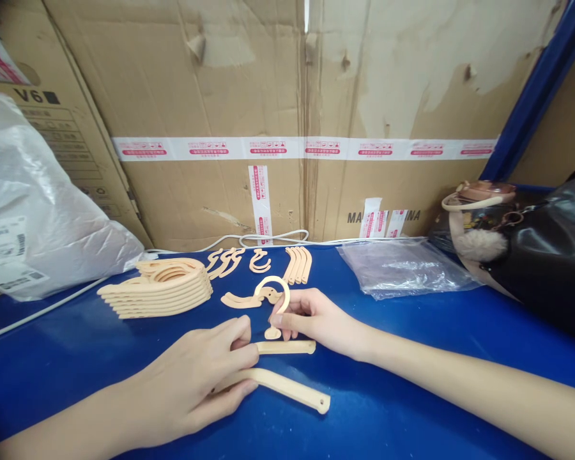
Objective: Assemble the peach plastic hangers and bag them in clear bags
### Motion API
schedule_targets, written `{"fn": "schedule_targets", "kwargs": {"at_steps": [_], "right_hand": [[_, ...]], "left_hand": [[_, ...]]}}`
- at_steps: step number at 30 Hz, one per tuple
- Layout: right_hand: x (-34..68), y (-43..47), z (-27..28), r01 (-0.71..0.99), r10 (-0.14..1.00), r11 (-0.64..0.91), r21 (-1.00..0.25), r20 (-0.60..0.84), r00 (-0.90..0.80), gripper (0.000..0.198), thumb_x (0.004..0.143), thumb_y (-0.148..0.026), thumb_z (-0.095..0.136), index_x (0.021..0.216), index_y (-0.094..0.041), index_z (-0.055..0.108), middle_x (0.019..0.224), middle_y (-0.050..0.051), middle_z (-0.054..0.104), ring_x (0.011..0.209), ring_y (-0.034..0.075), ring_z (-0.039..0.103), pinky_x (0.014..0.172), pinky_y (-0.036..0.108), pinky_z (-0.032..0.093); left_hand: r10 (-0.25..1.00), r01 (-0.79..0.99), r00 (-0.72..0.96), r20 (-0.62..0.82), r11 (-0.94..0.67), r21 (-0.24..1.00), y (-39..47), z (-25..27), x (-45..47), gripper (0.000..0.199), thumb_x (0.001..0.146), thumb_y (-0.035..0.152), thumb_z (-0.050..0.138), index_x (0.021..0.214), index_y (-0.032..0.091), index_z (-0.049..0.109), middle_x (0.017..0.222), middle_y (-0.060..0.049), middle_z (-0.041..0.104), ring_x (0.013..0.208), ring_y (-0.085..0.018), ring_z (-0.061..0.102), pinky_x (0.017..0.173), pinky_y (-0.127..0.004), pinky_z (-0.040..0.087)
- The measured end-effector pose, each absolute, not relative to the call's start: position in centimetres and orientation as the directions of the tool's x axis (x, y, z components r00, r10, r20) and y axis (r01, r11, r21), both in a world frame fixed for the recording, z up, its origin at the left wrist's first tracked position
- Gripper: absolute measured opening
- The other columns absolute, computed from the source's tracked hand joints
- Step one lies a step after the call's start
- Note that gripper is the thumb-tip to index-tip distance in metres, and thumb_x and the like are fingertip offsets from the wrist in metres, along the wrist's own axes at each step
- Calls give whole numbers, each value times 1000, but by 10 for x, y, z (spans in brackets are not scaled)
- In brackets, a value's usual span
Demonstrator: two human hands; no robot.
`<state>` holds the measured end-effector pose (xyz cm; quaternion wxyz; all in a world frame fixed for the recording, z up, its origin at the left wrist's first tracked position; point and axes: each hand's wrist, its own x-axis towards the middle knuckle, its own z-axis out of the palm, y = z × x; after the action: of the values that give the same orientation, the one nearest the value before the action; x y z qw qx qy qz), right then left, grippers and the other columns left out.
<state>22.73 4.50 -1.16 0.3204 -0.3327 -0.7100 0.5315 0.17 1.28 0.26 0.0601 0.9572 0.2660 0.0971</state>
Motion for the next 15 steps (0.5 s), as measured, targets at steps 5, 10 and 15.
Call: {"fn": "schedule_targets", "kwargs": {"at_steps": [5, 10, 15], "right_hand": [[228, 46, -12, 137, 813, 211, -968, 96, -574, 27, 84, -42, 64, 83, -15, 62, 69, -1, 58, 63, 10, 52, 57, 23, 39], [229, 47, -13, 144, 818, 203, -968, 87, -569, 26, 84, -40, 64, 81, -14, 62, 69, -1, 59, 61, 10, 52, 57, 23, 40], [229, 47, -12, 141, 810, 208, -968, 90, -580, 28, 84, -42, 64, 81, -14, 63, 66, -1, 57, 61, 10, 51, 55, 23, 39]], "left_hand": [[626, 519, 753, 203, -755, 402, 11, 7, 0, 13, 93, 28, 46, 83, 21, 44, 83, 2, 47, 66, -13, 43, 57, -25, 30], [824, 310, 551, 132, -348, 885, 21, 16, -4, 24, 86, 41, 58, 80, 20, 48, 69, 5, 44, 60, -11, 41, 55, -21, 33], [890, 155, 432, 143, -229, 961, 29, 23, -13, 29, 84, 48, 59, 80, 20, 56, 64, 5, 44, 58, -10, 40, 55, -21, 36]]}}
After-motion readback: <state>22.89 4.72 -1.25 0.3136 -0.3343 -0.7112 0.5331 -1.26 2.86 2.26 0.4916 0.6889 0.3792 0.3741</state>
